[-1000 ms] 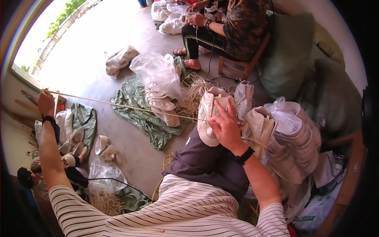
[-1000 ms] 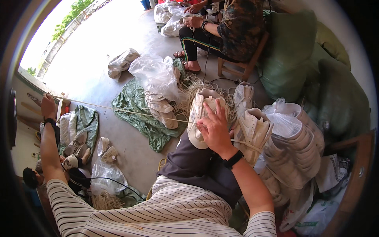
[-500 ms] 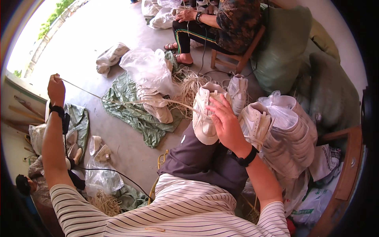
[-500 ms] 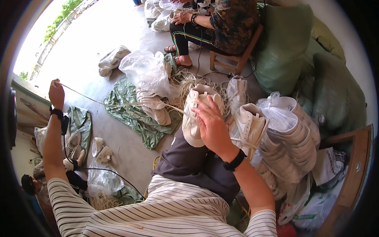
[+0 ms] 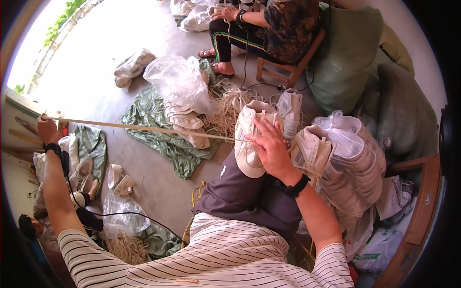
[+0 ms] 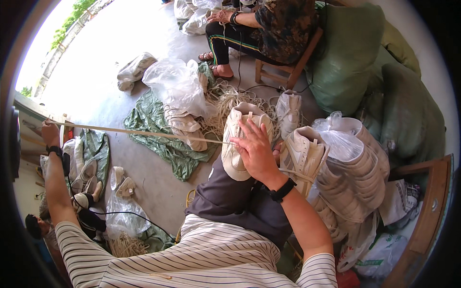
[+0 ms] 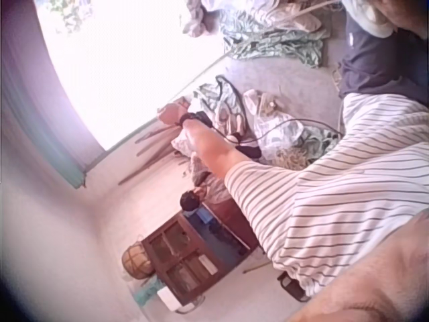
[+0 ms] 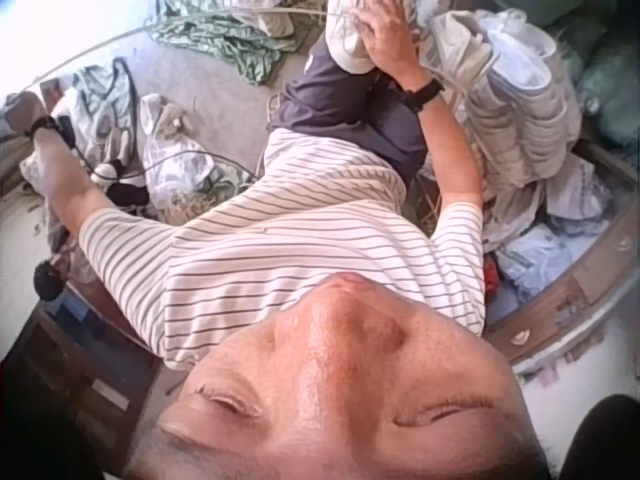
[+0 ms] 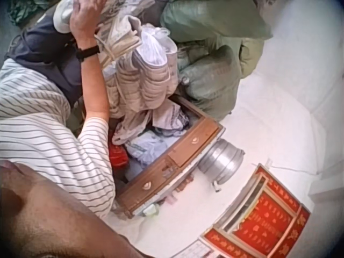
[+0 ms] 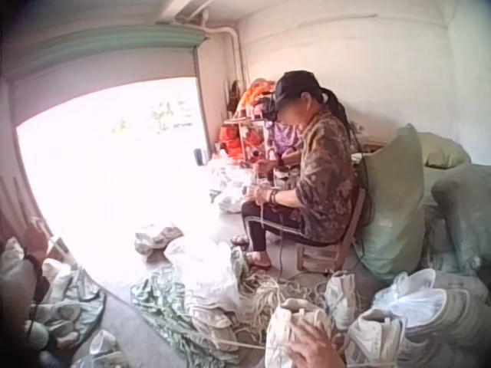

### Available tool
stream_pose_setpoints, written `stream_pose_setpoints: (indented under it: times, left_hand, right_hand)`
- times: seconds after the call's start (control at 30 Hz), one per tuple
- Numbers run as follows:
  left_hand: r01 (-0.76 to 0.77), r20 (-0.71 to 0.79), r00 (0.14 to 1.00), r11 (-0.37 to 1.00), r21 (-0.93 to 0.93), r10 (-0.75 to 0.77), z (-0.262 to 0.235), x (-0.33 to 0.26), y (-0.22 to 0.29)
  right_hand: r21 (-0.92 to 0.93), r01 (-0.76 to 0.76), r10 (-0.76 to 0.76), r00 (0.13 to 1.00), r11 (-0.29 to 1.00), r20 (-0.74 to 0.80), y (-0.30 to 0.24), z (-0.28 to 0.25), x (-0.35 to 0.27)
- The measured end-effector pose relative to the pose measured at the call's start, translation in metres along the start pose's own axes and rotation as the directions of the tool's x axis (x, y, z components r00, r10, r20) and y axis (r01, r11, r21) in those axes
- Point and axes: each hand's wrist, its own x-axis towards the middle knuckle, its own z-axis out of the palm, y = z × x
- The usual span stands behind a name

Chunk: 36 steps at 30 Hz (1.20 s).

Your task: Lacing a pair of white sneakers while sitting in a workshop.

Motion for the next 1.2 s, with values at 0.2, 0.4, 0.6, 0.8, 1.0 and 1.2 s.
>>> stream_pose_setpoints:
  times: [0.2,0.4,0.6,0.8,1.0,1.2]
  left_hand:
    - [0.065,0.066,0.996,0.998,0.018,-0.066,0.009,-0.020,0.042]
    - [0.013,0.166,0.986,0.997,-0.075,0.000,0.024,-0.054,0.096]
    - [-0.077,0.287,0.922,0.852,-0.518,0.258,0.021,-0.159,0.210]
    - [0.055,0.428,0.622,0.509,-0.859,0.656,-0.057,-0.318,0.354]
    - [0.087,0.350,0.518,0.359,-0.929,0.781,-0.096,-0.401,0.409]
    - [0.130,0.370,0.562,0.362,-0.923,0.740,-0.094,-0.419,0.421]
  right_hand:
    - [0.058,-0.005,0.003,1.000,0.998,0.026,-0.002,-0.009,-0.001]
    - [0.300,-0.001,-0.030,0.995,0.954,0.099,-0.036,-0.043,-0.006]
    - [0.525,0.160,-0.270,0.952,0.836,0.141,-0.110,-0.080,-0.016]
    - [0.694,0.313,-0.449,0.893,0.649,0.017,-0.170,-0.103,-0.022]
    - [0.695,0.388,-0.483,0.873,0.606,-0.067,-0.186,-0.103,-0.020]
    - [0.693,0.395,-0.420,0.896,0.603,-0.145,-0.175,-0.098,-0.018]
